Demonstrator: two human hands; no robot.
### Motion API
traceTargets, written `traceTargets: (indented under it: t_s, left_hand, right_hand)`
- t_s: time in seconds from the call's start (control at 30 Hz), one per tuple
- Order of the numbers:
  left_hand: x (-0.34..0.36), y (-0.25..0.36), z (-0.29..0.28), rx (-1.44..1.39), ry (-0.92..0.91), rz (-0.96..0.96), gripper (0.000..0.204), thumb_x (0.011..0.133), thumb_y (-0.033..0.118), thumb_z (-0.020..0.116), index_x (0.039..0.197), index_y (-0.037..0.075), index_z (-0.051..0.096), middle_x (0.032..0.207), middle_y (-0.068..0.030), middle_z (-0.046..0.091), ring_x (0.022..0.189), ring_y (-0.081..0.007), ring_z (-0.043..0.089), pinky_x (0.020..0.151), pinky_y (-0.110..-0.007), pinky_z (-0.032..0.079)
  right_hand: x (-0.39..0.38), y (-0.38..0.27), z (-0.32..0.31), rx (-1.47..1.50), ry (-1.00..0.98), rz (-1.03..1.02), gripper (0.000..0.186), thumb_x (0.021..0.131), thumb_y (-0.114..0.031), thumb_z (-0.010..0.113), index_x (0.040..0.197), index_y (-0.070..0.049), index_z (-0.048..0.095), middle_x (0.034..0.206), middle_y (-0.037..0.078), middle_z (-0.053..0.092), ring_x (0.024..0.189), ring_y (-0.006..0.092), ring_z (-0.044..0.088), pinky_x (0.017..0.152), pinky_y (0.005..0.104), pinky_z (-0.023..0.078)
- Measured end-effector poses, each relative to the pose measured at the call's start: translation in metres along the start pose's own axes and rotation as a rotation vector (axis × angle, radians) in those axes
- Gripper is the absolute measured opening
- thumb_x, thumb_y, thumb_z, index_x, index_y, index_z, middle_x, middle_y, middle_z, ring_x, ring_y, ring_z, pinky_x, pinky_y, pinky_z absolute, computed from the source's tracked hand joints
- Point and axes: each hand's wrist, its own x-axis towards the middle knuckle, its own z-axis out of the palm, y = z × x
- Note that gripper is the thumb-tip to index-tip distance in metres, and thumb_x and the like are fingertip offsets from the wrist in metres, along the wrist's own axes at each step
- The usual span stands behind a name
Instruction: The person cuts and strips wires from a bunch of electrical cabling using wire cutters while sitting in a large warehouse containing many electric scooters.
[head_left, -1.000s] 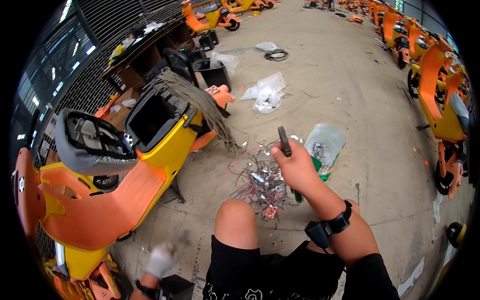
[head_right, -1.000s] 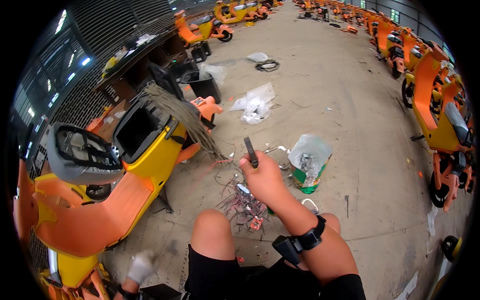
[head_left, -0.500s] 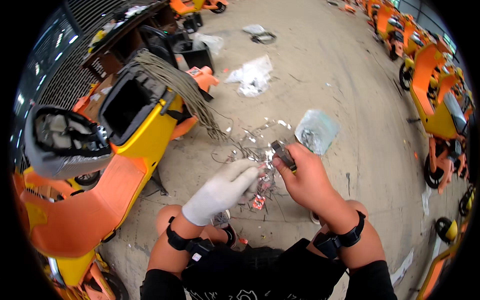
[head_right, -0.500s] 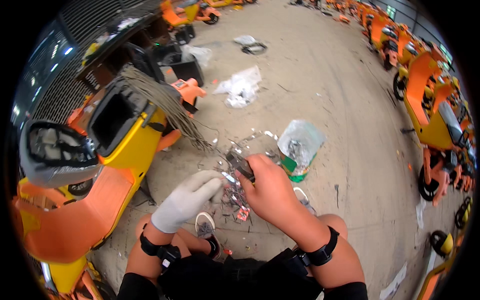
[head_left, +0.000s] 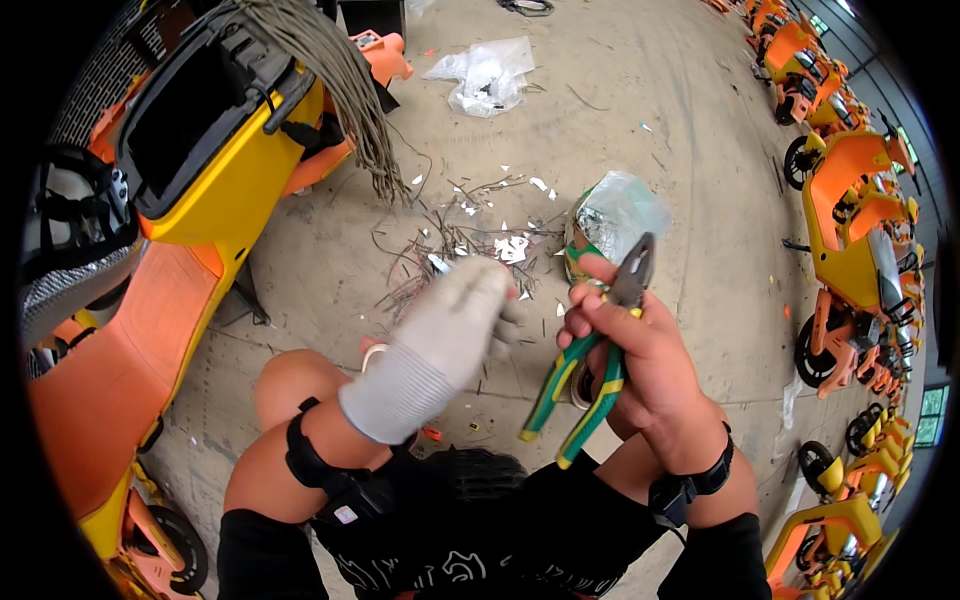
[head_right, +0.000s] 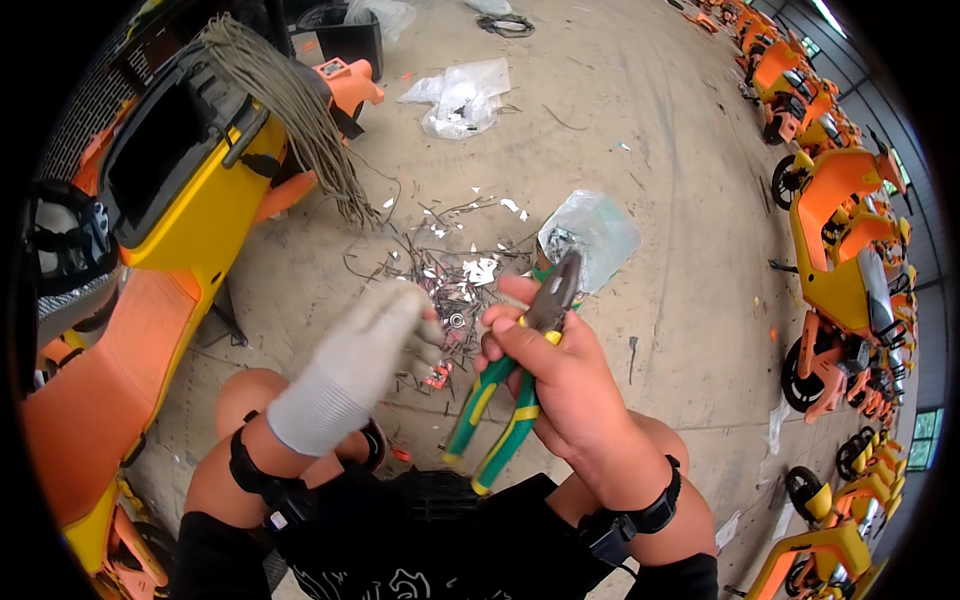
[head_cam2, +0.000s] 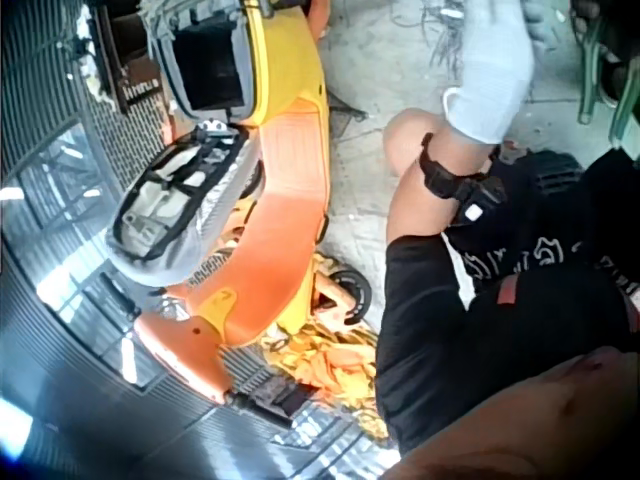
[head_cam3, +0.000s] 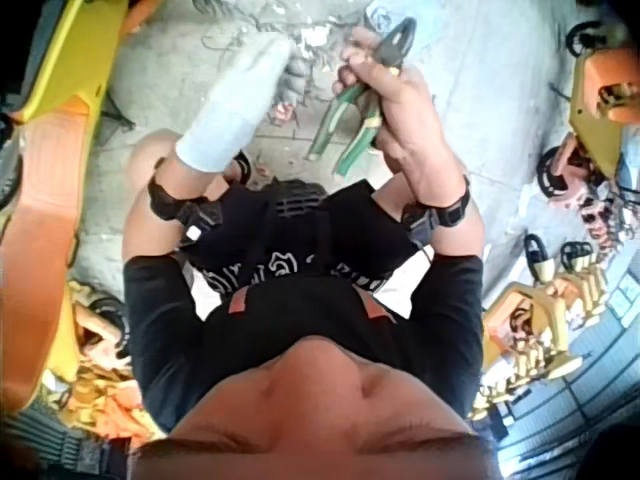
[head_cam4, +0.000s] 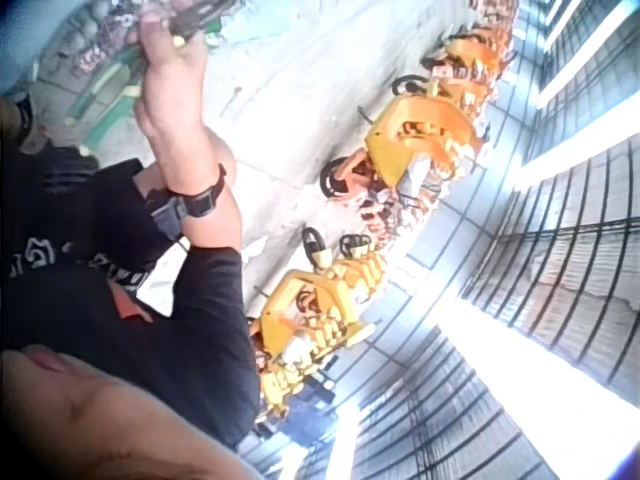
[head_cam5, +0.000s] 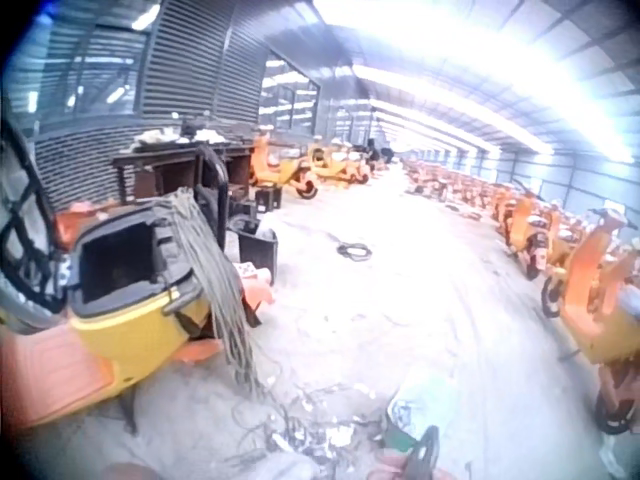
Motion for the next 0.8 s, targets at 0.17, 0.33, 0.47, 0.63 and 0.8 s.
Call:
traceTargets:
  t_s: [0.17,0.33,0.47,0.63,0.8]
  left_hand:
    - [-0.008,-0.028,0.029,0.213,0.048,0.448,0.024,0.104,0.017,0.044,0.111,-0.003,0.056,0.101,-0.0145,0.06,0.093,-0.0209,0.061,0.081,-0.032,0.05]
    - [-0.012,-0.007,0.02,0.539,0.143,0.537,0.023,0.091,0.005,0.057,0.112,-0.004,0.056,0.103,-0.0138,0.055,0.086,-0.0274,0.06,0.077,-0.035,0.051]
    - [-0.008,-0.007,0.023,0.399,0.289,0.571,0.024,0.105,0.021,0.043,0.102,-0.001,0.053,0.088,-0.018,0.056,0.081,-0.0335,0.058,0.075,-0.039,0.047]
    - [-0.006,0.01,0.013,0.169,0.212,0.326,0.026,0.105,0.022,0.045,0.112,-0.001,0.055,0.093,-0.0109,0.064,0.07,-0.0174,0.057,0.065,-0.031,0.048]
    - [-0.005,0.028,-0.016,-0.034,0.112,0.16,0.027,0.105,0.022,0.046,0.116,0.0,0.056,0.087,-0.0053,0.063,0.058,-0.0047,0.044,0.052,-0.019,0.035]
  right_hand:
    - [0.008,0.0,0.024,-0.044,-0.047,-0.365,0.055,0.095,-0.007,0.059,0.142,0.003,0.034,0.106,0.009,0.06,0.094,0.0184,0.059,0.085,0.0345,0.051]
    - [-0.001,0.006,0.041,-0.149,-0.08,-0.436,0.062,0.092,-0.008,0.061,0.146,0.001,0.032,0.115,0.009,0.06,0.105,0.0195,0.058,0.1,0.0384,0.046]
    - [0.001,0.014,0.038,-0.193,-0.181,-0.397,0.053,0.094,-0.003,0.06,0.141,0.0,0.038,0.119,0.007,0.06,0.109,0.015,0.056,0.093,0.0301,0.046]
    - [0.005,0.001,0.026,-0.121,-0.186,-0.272,0.051,0.086,0.006,0.051,0.136,0.001,0.043,0.118,0.009,0.06,0.118,0.0212,0.057,0.093,0.0308,0.045]
    - [-0.004,-0.006,0.024,-0.245,-0.169,-0.121,0.065,0.077,0.014,0.049,0.14,0.003,0.039,0.122,0.013,0.059,0.117,0.0306,0.061,0.103,0.0454,0.048]
